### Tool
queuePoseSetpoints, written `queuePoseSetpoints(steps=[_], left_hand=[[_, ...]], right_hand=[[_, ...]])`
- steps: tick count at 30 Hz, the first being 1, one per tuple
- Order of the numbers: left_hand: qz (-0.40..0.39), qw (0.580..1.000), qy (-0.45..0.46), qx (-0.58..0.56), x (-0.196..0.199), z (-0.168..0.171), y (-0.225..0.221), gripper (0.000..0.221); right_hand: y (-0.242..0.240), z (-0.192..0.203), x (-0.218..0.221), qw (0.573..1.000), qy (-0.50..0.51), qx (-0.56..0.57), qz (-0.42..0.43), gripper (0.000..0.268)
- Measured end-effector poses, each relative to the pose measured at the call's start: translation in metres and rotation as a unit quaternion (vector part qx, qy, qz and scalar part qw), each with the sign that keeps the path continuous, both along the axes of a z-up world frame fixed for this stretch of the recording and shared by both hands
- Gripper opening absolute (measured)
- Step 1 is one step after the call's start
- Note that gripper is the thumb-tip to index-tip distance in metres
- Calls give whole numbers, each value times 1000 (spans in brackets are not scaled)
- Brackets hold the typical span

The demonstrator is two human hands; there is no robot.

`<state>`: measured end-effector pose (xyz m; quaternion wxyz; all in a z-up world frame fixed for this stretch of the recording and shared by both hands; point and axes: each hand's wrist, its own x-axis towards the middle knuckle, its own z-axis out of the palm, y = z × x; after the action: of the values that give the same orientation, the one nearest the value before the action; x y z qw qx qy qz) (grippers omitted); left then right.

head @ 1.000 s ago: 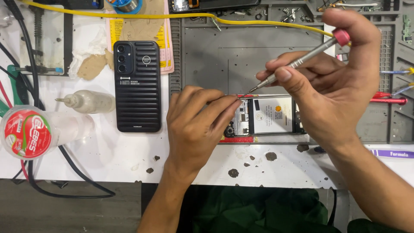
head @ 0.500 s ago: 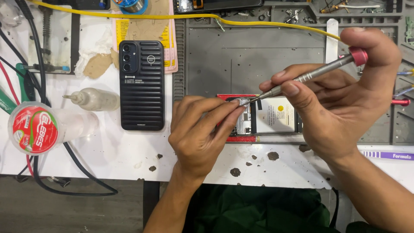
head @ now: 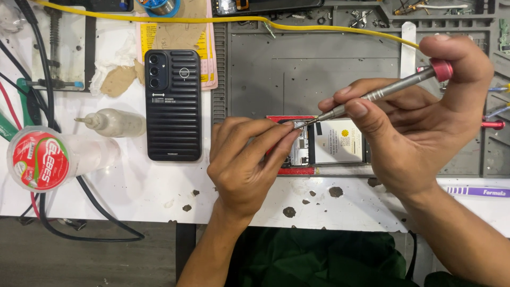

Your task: The person uses a screwdriver to remove screws from the internal frame of a disassembled smartphone. They then use a plastic spudger to pry and disconnect internal components, including the battery connector. Finally, the person reassembles the device by placing the screen assembly back onto the chassis.

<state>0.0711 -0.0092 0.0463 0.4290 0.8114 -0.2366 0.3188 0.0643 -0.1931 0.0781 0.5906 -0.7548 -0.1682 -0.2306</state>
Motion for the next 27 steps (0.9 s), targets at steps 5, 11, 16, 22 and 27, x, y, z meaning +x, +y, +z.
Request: queuePoseSetpoints(steps=[5,11,16,22,27], left_hand=[[7,1000,-3,11,0,1,0,8],[9,1000,-10,16,1,1,0,8],[17,998,-34,41,1,2,0,6],[66,992,-75,79,0,0,-1,7],[95,985,-93,108,-2,1,0,10]], right_hand=[[3,2,0,1000,-3,-5,0,49],[4,2,0,1000,-8,-14,-7,50],[2,-2,1,999,-39,-39,0,48],[-10,-21,-4,995,-75,-70,-15,57],[-25,-34,-7,977,-119,-176,-33,63]])
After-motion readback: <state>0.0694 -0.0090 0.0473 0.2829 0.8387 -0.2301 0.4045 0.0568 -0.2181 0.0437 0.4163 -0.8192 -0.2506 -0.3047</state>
